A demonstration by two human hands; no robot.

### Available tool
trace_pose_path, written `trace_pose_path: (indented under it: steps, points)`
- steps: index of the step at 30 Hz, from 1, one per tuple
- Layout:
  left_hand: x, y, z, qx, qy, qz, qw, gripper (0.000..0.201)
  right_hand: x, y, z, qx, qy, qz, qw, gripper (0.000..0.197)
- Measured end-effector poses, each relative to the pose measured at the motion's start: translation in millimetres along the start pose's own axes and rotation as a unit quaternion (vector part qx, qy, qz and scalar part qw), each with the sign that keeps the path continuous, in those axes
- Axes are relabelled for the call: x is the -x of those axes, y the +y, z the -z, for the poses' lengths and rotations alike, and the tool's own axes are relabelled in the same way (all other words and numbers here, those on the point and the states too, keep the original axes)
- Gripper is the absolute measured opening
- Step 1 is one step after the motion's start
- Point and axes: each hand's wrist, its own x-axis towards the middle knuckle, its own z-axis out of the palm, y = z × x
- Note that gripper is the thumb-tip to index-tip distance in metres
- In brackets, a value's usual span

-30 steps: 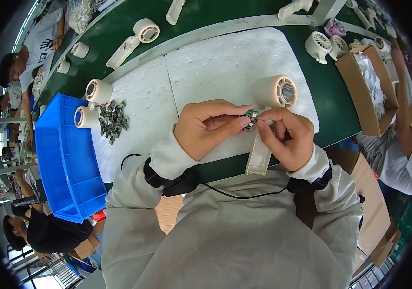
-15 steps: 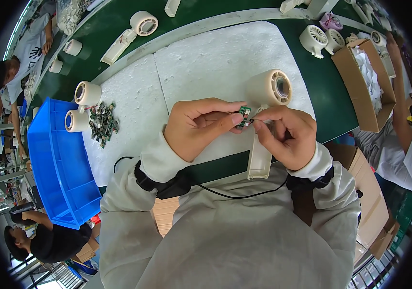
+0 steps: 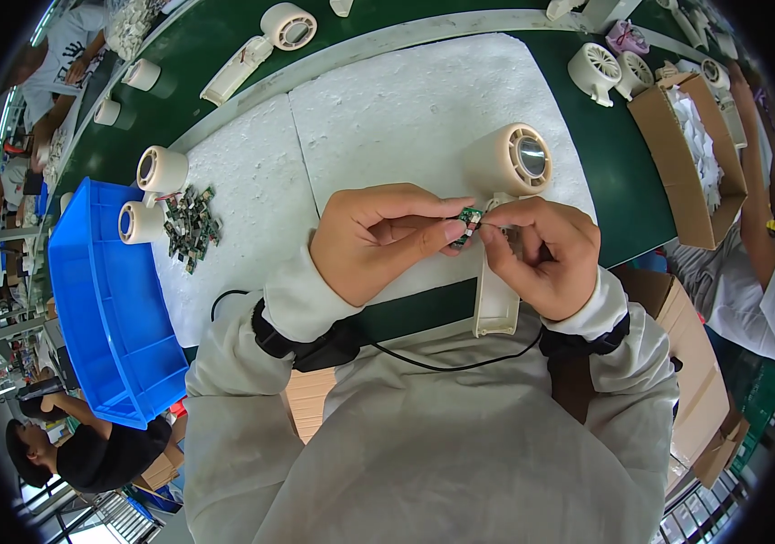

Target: The person picks up a fan housing and a circuit board, connects a wire to the board, and then places the board into the housing. They then pick up a fan motor, connect its wire to the board, and set the assembled components down on the workspace.

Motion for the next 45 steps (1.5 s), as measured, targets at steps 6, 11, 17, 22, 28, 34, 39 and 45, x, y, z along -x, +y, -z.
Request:
trace_pose_path:
  steps: [6,11,17,22,28,34,39,45]
  points:
    - [1,2,4,-0.033,-0.014,-0.010,0.999,0.024,-3,-2,8,-0.025,-0.040,-0.048,0.998,0.016]
    - [-4,0,10,0.017,-0.052,0.017,0.998,0.024,-5,2,14,-0.090,-0.098,-0.120,0.984,0.015]
    - [-4,-5,12,0.031,-0.073,0.030,0.996,0.023,-4,16,15,-0.118,-0.135,-0.099,0.979,0.015]
    - [0,-2,9,0.011,-0.062,0.026,0.998,0.023,-4,16,13,-0.094,-0.138,-0.053,0.985,0.016]
    - [0,-1,7,-0.097,-0.054,-0.001,0.994,0.023,-11,23,15,-0.088,-0.132,-0.053,0.986,0.016]
    - [-5,-5,1,-0.014,0.000,0.042,0.999,0.026,-7,6,14,-0.008,-0.076,-0.017,0.997,0.021]
    - [-12,1,2,0.013,0.006,0.062,0.998,0.028,-9,5,4,0.079,0.001,0.132,0.988,0.022]
    - [-12,-2,3,0.008,0.014,0.075,0.997,0.028,-6,2,8,0.116,-0.006,0.137,0.984,0.020]
